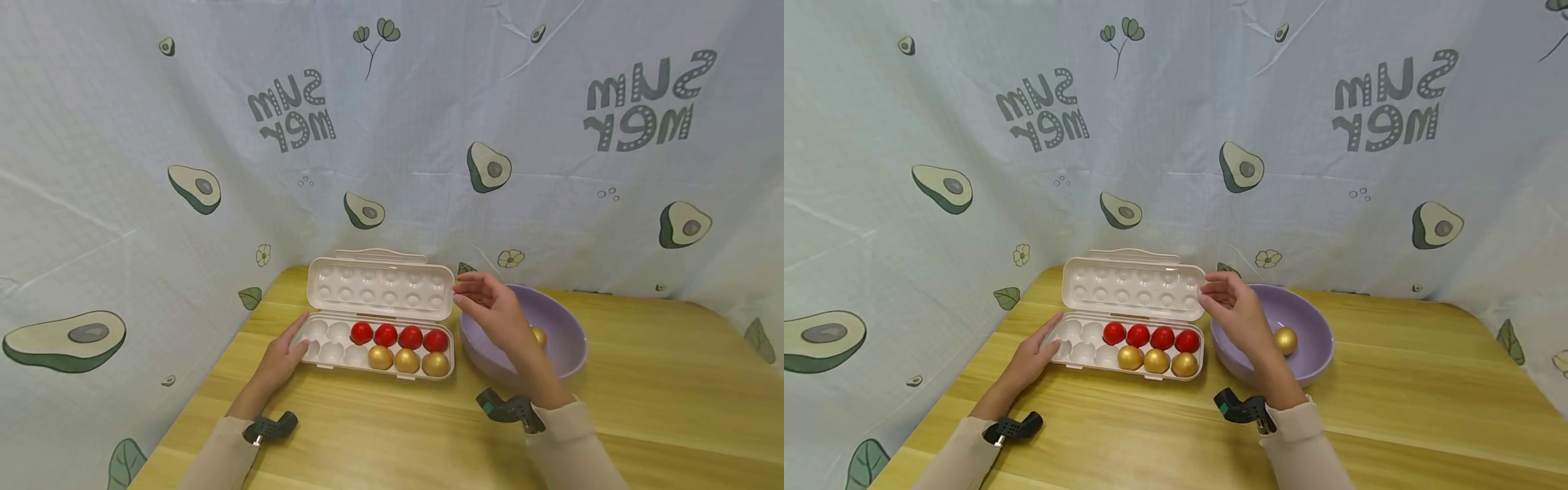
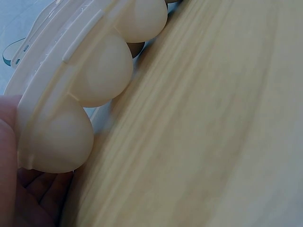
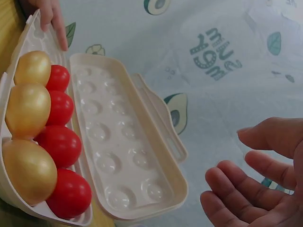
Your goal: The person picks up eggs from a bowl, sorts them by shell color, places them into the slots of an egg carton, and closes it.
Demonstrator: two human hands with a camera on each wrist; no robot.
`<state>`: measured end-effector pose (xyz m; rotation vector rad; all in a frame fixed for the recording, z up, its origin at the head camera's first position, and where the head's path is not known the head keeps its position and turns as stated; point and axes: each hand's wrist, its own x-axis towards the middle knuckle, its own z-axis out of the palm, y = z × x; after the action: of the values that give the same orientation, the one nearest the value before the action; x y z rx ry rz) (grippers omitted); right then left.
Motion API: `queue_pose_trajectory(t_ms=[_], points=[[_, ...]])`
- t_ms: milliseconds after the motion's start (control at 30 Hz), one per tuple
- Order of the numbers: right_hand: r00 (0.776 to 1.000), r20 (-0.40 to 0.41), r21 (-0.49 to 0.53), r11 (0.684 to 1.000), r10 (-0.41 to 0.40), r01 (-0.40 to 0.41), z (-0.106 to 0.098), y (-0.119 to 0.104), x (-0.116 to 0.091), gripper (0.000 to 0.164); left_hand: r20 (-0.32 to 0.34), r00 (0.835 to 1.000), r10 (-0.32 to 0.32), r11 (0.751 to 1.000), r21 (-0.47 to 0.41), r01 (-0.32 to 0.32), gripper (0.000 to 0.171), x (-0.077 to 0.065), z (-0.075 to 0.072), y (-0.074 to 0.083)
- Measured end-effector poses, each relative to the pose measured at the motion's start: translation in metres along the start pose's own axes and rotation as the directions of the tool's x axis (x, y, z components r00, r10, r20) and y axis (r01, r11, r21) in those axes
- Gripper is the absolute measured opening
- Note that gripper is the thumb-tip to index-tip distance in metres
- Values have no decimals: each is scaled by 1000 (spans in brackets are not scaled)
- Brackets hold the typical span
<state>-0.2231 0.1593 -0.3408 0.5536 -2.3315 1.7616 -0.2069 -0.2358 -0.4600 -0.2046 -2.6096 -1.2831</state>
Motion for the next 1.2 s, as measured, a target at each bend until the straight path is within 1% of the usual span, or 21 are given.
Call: queue_pose_trajectory(t_ms=[133,300,600,767,967,1200], points=[[1000,-11,-19,1000,20,-20,-10,-1,-1,40,2,1000,1,1000,4,-1,57,-1,0,-1],[999,-22,-71,997,28,-30,-21,-3,-4,41,3,1000,-5,1000,12,5,57,-1,0,-1],[996,-2,-175,981,86,-85,-42,-3,-5,49,-1,1000,-10,1000,13,10,57,-2,-1,-1],[997,11,-220,973,78,-74,-51,-1,-6,51,-3,1000,-1,1000,16,1,56,-3,-2,1],[996,64,-245,969,57,-40,-58,0,-8,48,1,1000,-7,1000,12,7,57,-2,-1,1],[987,152,-288,958,61,-15,-66,3,-9,46,3,1000,-30,1000,4,30,57,-1,-1,3]])
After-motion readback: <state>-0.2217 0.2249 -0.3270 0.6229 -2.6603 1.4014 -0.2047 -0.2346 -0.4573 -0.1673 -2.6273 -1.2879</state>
